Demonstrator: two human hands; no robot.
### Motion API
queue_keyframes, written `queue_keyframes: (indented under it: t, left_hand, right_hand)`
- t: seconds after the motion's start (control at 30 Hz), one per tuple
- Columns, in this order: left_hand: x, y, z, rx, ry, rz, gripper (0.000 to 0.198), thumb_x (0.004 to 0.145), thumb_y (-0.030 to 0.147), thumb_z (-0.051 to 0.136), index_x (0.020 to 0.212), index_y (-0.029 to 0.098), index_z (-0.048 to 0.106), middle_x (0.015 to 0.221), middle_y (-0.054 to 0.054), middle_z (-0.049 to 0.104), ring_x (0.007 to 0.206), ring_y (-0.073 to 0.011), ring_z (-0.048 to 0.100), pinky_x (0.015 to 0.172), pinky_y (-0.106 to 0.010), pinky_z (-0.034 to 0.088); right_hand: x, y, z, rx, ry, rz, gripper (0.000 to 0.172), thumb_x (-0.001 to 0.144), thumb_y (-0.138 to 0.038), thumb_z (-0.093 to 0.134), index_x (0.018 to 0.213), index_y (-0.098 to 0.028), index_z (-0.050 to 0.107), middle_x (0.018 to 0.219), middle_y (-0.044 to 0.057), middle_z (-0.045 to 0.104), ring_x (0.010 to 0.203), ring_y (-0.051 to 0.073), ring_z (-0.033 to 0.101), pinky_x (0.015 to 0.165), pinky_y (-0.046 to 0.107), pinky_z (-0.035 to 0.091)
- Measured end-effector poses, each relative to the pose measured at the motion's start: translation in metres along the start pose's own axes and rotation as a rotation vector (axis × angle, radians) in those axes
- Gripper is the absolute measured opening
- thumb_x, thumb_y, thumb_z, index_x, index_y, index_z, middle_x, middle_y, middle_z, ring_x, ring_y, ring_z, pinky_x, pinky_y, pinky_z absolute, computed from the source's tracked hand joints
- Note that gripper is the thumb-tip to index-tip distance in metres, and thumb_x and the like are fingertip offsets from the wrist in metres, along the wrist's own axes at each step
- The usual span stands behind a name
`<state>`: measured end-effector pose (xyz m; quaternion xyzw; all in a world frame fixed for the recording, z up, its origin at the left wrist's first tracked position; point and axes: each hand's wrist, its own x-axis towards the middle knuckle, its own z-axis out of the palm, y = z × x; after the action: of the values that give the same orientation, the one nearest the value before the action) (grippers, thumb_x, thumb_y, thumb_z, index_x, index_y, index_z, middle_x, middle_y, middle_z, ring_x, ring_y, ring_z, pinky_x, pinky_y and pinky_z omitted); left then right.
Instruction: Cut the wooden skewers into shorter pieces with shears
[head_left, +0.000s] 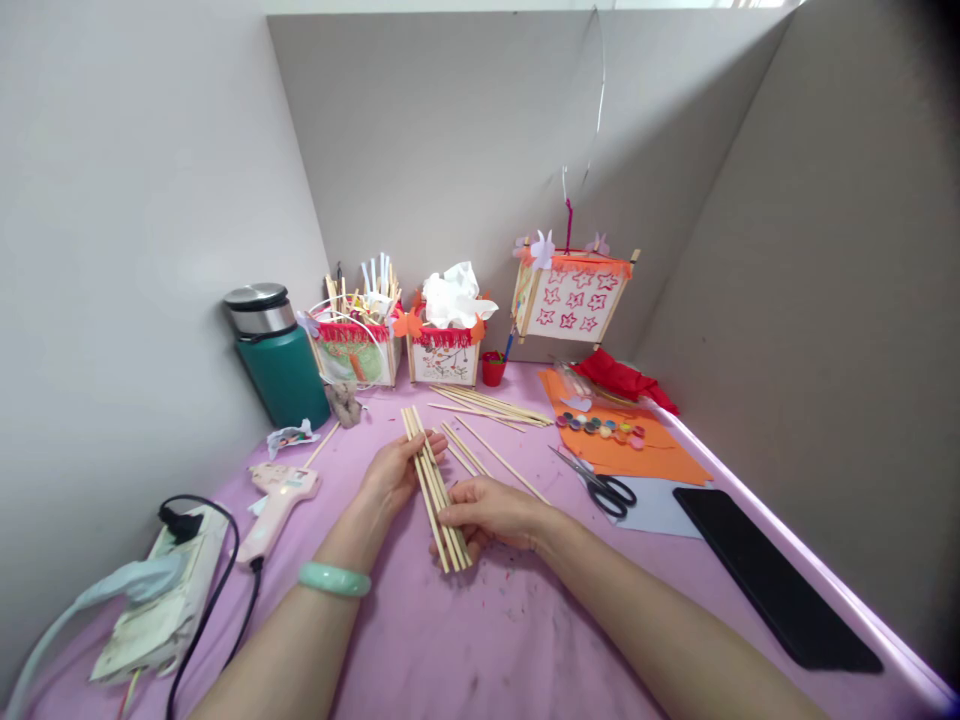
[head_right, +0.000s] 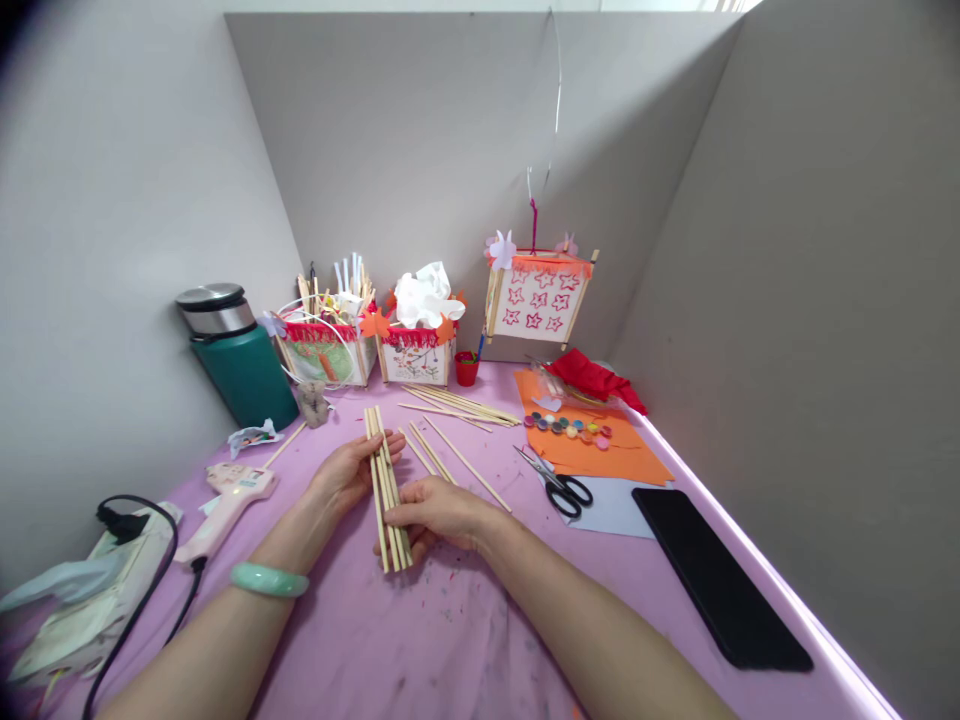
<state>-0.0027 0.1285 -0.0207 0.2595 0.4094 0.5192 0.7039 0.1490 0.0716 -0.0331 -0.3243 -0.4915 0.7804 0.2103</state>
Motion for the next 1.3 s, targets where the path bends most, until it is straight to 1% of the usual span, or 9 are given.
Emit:
queue_keyframes:
  t: [0.3, 0.5, 0.57, 0.63, 0.73, 0.83, 0.97, 1.13, 1.3]
  left_hand:
    - [0.0, 0.0, -0.001, -0.013, -0.045, 0.028, 0.01, 0.081, 0.005, 0.052, 0.087, 0.007, 0.059, 0.085, -0.014, 0.07, 0.075, -0.0184, 0.069, 0.064, -0.026, 0.057]
    - [-0.004, 0.005, -0.001, -0.018, -0.116, 0.123, 0.019, 0.077, 0.008, 0.061, 0.096, 0.009, 0.06, 0.09, -0.013, 0.07, 0.075, -0.0176, 0.069, 0.064, -0.026, 0.057]
    - [-0.005, 0.007, -0.002, -0.021, -0.131, 0.147, 0.02, 0.077, 0.01, 0.062, 0.097, 0.01, 0.059, 0.091, -0.013, 0.07, 0.076, -0.0176, 0.068, 0.064, -0.026, 0.057]
    - [-0.006, 0.009, -0.003, -0.022, -0.142, 0.163, 0.021, 0.077, 0.011, 0.062, 0.098, 0.01, 0.059, 0.092, -0.013, 0.07, 0.075, -0.0175, 0.068, 0.065, -0.027, 0.057]
    - [-0.007, 0.01, -0.003, -0.021, -0.16, 0.173, 0.021, 0.078, 0.011, 0.061, 0.1, 0.01, 0.059, 0.09, -0.013, 0.07, 0.072, -0.017, 0.068, 0.064, -0.027, 0.057]
    - [-0.009, 0.011, -0.001, -0.013, -0.185, 0.172, 0.022, 0.079, 0.012, 0.06, 0.101, 0.01, 0.058, 0.091, -0.014, 0.07, 0.074, -0.0178, 0.068, 0.064, -0.027, 0.057]
    - [-0.012, 0.012, 0.001, -0.005, -0.227, 0.16, 0.024, 0.08, 0.013, 0.058, 0.104, 0.01, 0.058, 0.097, -0.015, 0.07, 0.081, -0.0197, 0.068, 0.066, -0.028, 0.056]
    - [-0.012, 0.014, 0.0, -0.011, -0.242, 0.166, 0.023, 0.081, 0.015, 0.058, 0.103, 0.011, 0.058, 0.098, -0.014, 0.07, 0.085, -0.021, 0.068, 0.07, -0.03, 0.056]
    - [-0.015, 0.016, 0.002, -0.017, -0.235, 0.161, 0.027, 0.078, 0.018, 0.063, 0.104, 0.013, 0.059, 0.105, -0.014, 0.067, 0.091, -0.0224, 0.067, 0.074, -0.031, 0.055]
  right_hand:
    - [-0.002, 0.001, 0.001, -0.022, -0.002, -0.03, 0.021, 0.076, -0.032, 0.061, 0.081, -0.013, 0.056, 0.076, 0.008, 0.068, 0.056, 0.014, 0.065, 0.046, 0.02, 0.049]
    - [0.004, 0.007, 0.015, -0.196, 0.22, -0.084, 0.028, 0.08, -0.042, 0.052, 0.078, -0.014, 0.052, 0.07, 0.006, 0.066, 0.049, 0.014, 0.062, 0.038, 0.02, 0.046]
    - [0.005, 0.009, 0.013, -0.314, 0.354, -0.183, 0.032, 0.086, -0.046, 0.043, 0.086, -0.015, 0.054, 0.067, 0.004, 0.064, 0.046, 0.013, 0.06, 0.036, 0.02, 0.044]
    - [0.005, 0.011, 0.009, -0.505, 0.494, -0.361, 0.033, 0.091, -0.041, 0.035, 0.106, -0.017, 0.053, 0.069, 0.003, 0.064, 0.048, 0.013, 0.06, 0.04, 0.022, 0.045]
    - [0.002, 0.011, 0.003, -0.95, 0.55, -0.689, 0.034, 0.092, -0.023, 0.037, 0.124, -0.022, 0.045, 0.088, 0.005, 0.068, 0.067, 0.013, 0.064, 0.063, 0.027, 0.05]
    - [0.001, 0.01, 0.001, -1.385, 0.544, -0.917, 0.028, 0.089, -0.014, 0.042, 0.112, -0.022, 0.056, 0.092, 0.006, 0.068, 0.077, 0.015, 0.062, 0.069, 0.026, 0.046]
    - [-0.001, 0.007, 0.002, -1.662, 0.6, -1.064, 0.022, 0.091, -0.016, 0.045, 0.105, -0.021, 0.061, 0.084, 0.005, 0.068, 0.072, 0.013, 0.059, 0.062, 0.024, 0.042]
    - [-0.01, -0.003, -0.001, -1.62, 0.614, -1.167, 0.028, 0.089, -0.014, 0.046, 0.113, -0.023, 0.06, 0.09, 0.006, 0.068, 0.072, 0.012, 0.059, 0.064, 0.024, 0.043]
    - [-0.03, -0.021, 0.008, -1.301, 0.753, -1.189, 0.029, 0.086, -0.011, 0.047, 0.109, -0.024, 0.06, 0.099, 0.008, 0.062, 0.086, 0.016, 0.059, 0.07, 0.027, 0.046]
